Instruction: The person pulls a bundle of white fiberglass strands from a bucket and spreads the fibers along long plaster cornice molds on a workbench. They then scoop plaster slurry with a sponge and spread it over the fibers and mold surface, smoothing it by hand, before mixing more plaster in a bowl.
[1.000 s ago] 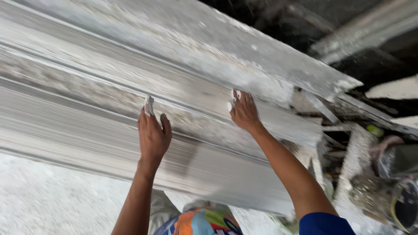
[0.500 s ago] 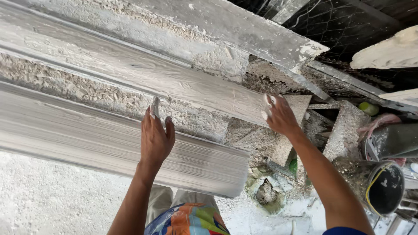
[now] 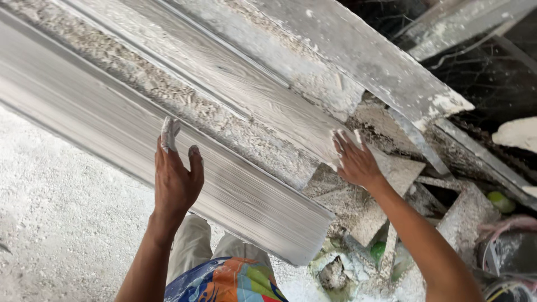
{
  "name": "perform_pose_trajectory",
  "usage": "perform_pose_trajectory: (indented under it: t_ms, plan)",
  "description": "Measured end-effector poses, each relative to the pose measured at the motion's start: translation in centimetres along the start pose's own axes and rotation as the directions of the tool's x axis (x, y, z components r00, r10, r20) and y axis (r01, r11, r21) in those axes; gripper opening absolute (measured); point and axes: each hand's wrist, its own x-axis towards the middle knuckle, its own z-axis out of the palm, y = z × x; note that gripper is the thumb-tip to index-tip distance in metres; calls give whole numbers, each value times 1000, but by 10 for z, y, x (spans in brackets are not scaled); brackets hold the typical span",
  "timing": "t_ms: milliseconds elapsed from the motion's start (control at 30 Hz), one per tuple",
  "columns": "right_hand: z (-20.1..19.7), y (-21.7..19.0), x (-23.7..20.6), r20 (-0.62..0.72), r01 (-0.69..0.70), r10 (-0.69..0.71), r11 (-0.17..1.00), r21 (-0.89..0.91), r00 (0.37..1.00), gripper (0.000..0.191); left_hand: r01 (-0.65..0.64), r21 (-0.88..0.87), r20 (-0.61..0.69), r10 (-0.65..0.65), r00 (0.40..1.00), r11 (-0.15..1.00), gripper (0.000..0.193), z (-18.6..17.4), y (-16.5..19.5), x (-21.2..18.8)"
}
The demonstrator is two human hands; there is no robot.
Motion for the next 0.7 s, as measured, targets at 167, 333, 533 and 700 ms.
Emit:
perform_pose_trajectory:
  t_ms: [167,333,533,700]
  plan:
    - [-52,-47,97,-67,63,-70,994,-93,995,87,87,-10,-44,-87,995,996,65,-34,-28,-1]
    - [-117,-98,196,-129,100,-101,995,-11,987,91,151,-38,-83,-154,985,988,66,-69,-74,6]
    - [-185,-155,307,-73,123,-130,988,-97,989,87,200,-101,-142,-213,967,975,66,-122,-169,23]
    - [-245,-216,430,-170,131,-146,987,-94,975,83,195,-145,-148,-216,965,970,65,-179,-283,65]
